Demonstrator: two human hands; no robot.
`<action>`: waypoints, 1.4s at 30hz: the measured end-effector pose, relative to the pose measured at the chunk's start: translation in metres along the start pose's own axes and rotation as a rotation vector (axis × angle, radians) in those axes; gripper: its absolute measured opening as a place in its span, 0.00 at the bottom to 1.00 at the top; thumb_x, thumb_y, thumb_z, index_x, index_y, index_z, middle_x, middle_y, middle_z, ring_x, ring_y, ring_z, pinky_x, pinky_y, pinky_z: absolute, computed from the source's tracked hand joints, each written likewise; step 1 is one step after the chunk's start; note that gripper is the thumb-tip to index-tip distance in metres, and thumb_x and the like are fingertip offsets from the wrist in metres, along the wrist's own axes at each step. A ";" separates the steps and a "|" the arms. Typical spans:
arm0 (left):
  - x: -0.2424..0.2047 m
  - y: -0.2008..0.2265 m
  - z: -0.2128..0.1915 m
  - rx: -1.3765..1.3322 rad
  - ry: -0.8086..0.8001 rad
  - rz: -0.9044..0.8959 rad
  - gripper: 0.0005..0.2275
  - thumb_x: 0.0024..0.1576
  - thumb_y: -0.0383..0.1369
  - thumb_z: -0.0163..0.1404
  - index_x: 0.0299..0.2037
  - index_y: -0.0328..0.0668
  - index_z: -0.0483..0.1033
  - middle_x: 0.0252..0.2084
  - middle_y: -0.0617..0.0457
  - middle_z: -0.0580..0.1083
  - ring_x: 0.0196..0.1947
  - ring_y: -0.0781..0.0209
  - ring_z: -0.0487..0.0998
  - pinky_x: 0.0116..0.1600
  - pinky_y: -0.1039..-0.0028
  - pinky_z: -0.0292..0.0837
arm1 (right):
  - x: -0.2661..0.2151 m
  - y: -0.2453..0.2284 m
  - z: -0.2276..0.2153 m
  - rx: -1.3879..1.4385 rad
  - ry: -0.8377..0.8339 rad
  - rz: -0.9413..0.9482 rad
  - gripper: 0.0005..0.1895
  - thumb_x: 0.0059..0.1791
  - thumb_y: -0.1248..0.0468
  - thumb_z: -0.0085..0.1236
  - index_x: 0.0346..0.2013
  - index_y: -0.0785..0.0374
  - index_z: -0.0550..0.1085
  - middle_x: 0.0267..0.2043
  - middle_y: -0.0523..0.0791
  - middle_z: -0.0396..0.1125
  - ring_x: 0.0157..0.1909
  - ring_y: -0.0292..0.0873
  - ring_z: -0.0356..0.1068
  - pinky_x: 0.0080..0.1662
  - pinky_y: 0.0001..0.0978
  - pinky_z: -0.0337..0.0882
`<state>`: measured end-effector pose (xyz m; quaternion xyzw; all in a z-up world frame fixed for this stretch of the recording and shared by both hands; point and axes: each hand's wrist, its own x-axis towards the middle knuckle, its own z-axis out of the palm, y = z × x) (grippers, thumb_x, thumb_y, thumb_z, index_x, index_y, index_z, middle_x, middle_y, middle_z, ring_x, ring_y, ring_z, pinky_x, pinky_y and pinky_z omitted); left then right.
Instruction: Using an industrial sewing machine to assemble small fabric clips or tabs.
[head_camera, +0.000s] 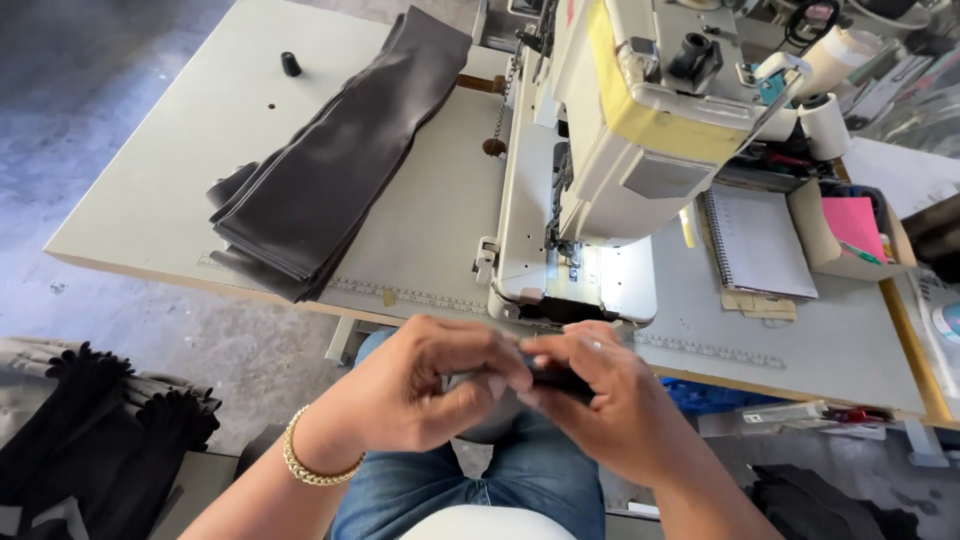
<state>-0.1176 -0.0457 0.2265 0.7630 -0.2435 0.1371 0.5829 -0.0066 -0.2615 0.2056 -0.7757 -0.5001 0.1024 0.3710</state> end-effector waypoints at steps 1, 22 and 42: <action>-0.002 0.006 -0.001 -0.019 0.065 0.005 0.10 0.55 0.21 0.40 0.37 0.38 0.77 0.29 0.56 0.75 0.23 0.64 0.66 0.32 0.75 0.64 | 0.003 -0.004 0.000 -0.029 0.025 0.003 0.12 0.50 0.55 0.60 0.44 0.54 0.80 0.34 0.41 0.72 0.48 0.43 0.67 0.49 0.36 0.69; -0.230 -0.144 0.048 -0.306 0.351 -0.882 0.11 0.49 0.32 0.64 0.41 0.42 0.81 0.34 0.53 0.77 0.39 0.64 0.71 0.43 0.68 0.70 | 0.060 -0.015 -0.027 0.217 0.289 0.298 0.17 0.50 0.63 0.62 0.53 0.58 0.72 0.50 0.41 0.71 0.51 0.36 0.71 0.57 0.27 0.72; -0.635 -0.003 0.065 -0.427 0.833 -2.083 0.15 0.53 0.34 0.60 0.50 0.40 0.84 0.50 0.52 0.83 0.50 0.57 0.80 0.57 0.73 0.67 | 0.121 -0.013 0.390 0.222 -0.761 0.552 0.13 0.53 0.56 0.50 0.49 0.55 0.75 0.46 0.41 0.71 0.47 0.37 0.68 0.51 0.31 0.66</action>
